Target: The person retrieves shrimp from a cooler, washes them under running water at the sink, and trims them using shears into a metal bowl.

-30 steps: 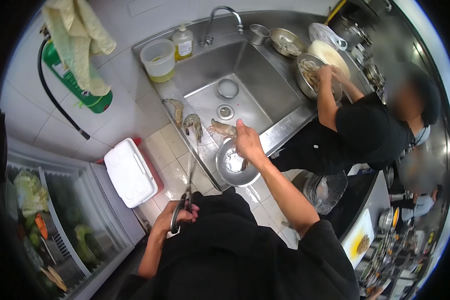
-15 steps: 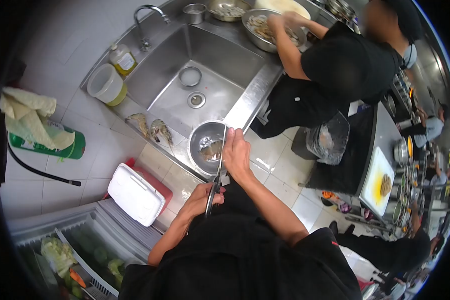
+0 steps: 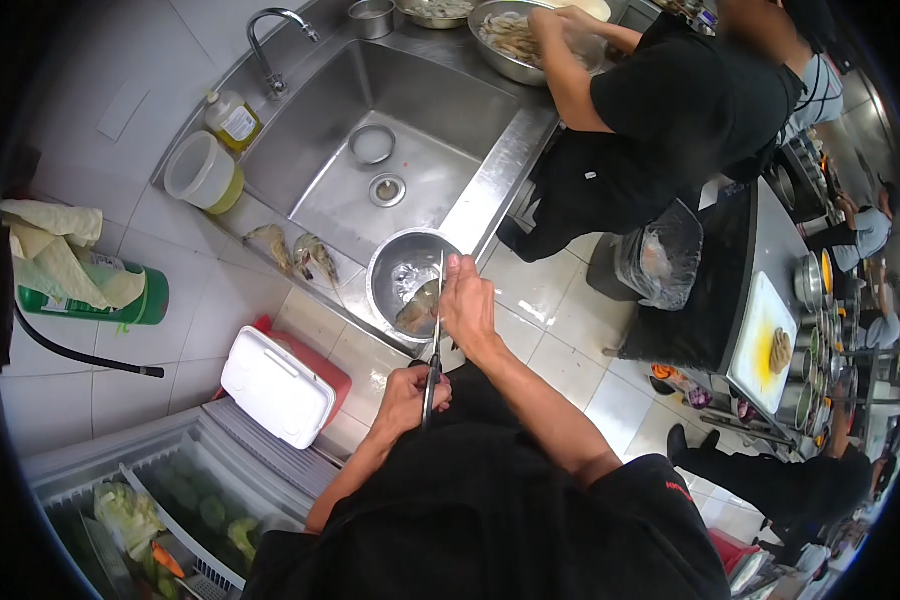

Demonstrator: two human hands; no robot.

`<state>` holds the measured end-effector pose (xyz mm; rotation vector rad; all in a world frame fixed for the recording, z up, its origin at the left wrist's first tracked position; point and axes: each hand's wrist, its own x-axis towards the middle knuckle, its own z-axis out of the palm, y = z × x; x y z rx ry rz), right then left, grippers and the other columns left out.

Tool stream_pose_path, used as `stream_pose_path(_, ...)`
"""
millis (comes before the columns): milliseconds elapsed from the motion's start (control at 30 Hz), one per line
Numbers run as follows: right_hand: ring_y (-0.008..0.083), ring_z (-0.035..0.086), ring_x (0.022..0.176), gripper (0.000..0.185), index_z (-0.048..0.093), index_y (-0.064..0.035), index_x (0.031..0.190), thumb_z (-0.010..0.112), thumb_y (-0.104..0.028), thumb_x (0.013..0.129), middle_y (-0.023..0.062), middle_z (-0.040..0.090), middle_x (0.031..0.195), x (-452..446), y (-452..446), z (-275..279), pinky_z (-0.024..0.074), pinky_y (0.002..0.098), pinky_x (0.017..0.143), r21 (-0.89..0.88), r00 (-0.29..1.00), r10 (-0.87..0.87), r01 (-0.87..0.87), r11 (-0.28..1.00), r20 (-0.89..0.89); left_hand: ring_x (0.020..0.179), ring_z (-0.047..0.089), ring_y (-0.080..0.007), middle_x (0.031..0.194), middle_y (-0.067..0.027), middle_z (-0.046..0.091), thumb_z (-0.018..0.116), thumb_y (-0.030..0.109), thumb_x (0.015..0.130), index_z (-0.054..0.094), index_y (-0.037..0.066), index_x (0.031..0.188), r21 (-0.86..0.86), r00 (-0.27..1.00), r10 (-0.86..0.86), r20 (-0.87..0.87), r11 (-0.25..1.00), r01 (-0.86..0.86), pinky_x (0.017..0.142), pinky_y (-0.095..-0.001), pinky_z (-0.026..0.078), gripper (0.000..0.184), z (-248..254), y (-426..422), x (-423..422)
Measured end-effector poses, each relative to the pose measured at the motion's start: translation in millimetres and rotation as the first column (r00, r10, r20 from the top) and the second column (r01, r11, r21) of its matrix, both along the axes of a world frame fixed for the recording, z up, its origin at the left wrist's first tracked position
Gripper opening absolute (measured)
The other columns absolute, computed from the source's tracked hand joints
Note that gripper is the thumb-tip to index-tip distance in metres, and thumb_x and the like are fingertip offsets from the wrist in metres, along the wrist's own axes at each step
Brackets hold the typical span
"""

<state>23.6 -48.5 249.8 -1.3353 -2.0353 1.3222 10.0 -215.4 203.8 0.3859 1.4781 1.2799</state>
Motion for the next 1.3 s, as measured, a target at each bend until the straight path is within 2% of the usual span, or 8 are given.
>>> stream_pose_path(200, 0.0523, 0.054, 0.067, 0.039, 0.049, 0.0054, 0.085, 0.035, -0.028, 0.099, 0.0320, 0.054, 0.064, 1.5, 4.3, -25.3, 0.0408, 0.0543, 0.058, 0.134, 0.997, 0.038, -0.046, 0.990, 0.068, 0.051, 0.057, -0.0090, 0.058, -0.0054, 0.060, 0.069, 0.016, 0.078, 0.060, -0.001, 0.066, -0.179, 0.995, 0.048, 0.082, 0.983, -0.032, 0.047, -0.0224, 0.046, 0.023, 20.8, 1.8, 0.4)
stream_pose_path(333, 0.0526, 0.054, 0.068, 0.038, 0.050, 0.0049, 0.086, 0.035, -0.028, 0.099, 0.0331, 0.054, 0.066, 2.6, 5.2, -30.5, 0.0404, 0.0544, 0.058, 0.186, 0.997, 0.043, -0.054, 0.981, 0.063, 0.051, 0.057, -0.0087, 0.056, -0.0056, 0.059, 0.069, 0.017, 0.077, 0.061, -0.002, 0.068, -0.145, 0.998, 0.051, 0.031, 0.988, -0.046, 0.047, -0.0232, 0.045, 0.022, 4.0, -0.3, 3.6)
stream_pose_path(400, 0.0526, 0.054, 0.068, 0.038, 0.050, 0.0045, 0.086, 0.036, -0.028, 0.099, 0.0331, 0.054, 0.066, 4.1, 3.3, -25.7, 0.0404, 0.0544, 0.058, 0.178, 0.995, 0.077, -0.088, 0.980, 0.067, 0.050, 0.057, -0.0085, 0.055, -0.0056, 0.059, 0.068, 0.020, 0.076, 0.063, -0.002, 0.070, -0.059, 0.966, 0.005, -0.258, 0.998, -0.021, 0.047, -0.0238, 0.045, 0.024, -10.6, -3.0, 4.8)
stream_pose_path(833, 0.0400, 0.056, 0.053, 0.044, 0.051, 0.0002, 0.083, 0.034, -0.037, 0.099, 0.0228, 0.053, 0.056, 10.6, 8.9, -32.3, 0.0424, 0.0454, 0.053, 0.204, 0.992, 0.084, -0.102, 0.974, 0.094, 0.051, 0.053, -0.0072, 0.056, -0.0044, 0.058, 0.068, 0.022, 0.076, 0.060, -0.002, 0.067, -0.014, 0.996, 0.040, -0.079, 0.999, -0.042, 0.048, -0.0245, 0.043, 0.027, -10.4, -3.8, 5.9)
stream_pose_path(900, 0.0398, 0.055, 0.053, 0.043, 0.050, -0.0003, 0.083, 0.035, -0.037, 0.099, 0.0221, 0.052, 0.056, 9.1, 11.3, -30.8, 0.0422, 0.0450, 0.053, 0.213, 0.994, 0.069, -0.085, 0.973, 0.083, 0.051, 0.051, -0.0077, 0.054, -0.0057, 0.056, 0.068, 0.023, 0.074, 0.060, -0.003, 0.069, -0.075, 0.952, -0.046, -0.304, 0.997, 0.025, 0.048, -0.0270, 0.042, 0.027, -14.4, -7.8, 1.5)
stream_pose_path(1000, 0.0393, 0.053, 0.051, 0.043, 0.049, -0.0006, 0.081, 0.037, -0.037, 0.099, 0.0216, 0.051, 0.055, 10.1, 11.3, -29.9, 0.0416, 0.0445, 0.052, 0.291, 0.992, 0.092, -0.112, 0.950, 0.083, 0.055, 0.057, -0.0092, 0.062, -0.0041, 0.059, 0.066, 0.015, 0.076, 0.064, -0.006, 0.083, -0.045, 0.980, -0.050, -0.192, 0.998, 0.042, 0.052, -0.0230, 0.046, 0.023, -8.2, -11.6, 0.9)
stream_pose_path(1100, 0.0396, 0.052, 0.051, 0.044, 0.048, -0.0003, 0.077, 0.038, -0.038, 0.098, 0.0222, 0.049, 0.055, 7.0, 10.7, -27.1, 0.0408, 0.0448, 0.052, 0.276, 0.991, 0.096, -0.117, 0.954, 0.091, 0.049, 0.052, -0.0112, 0.054, -0.0078, 0.055, 0.067, 0.024, 0.073, 0.060, -0.004, 0.071, -0.063, 0.947, -0.033, -0.319, 0.998, 0.013, 0.049, -0.0290, 0.042, 0.028, -15.5, -14.1, 1.6)
stream_pose_path(1300, 0.0325, 0.048, 0.046, 0.043, 0.047, 0.0000, 0.074, 0.040, -0.035, 0.098, 0.0204, 0.047, 0.053, 7.4, 10.9, -29.9, 0.0389, 0.0415, 0.048, 0.332, 0.989, 0.141, -0.145, 0.932, 0.036, 0.049, 0.055, -0.0084, 0.055, -0.0044, 0.059, 0.065, 0.018, 0.079, 0.061, -0.002, 0.068, -0.106, 0.999, 0.048, -0.017, 0.993, -0.050, 0.049, -0.0239, 0.046, 0.022, 19.1, -11.2, -3.2)
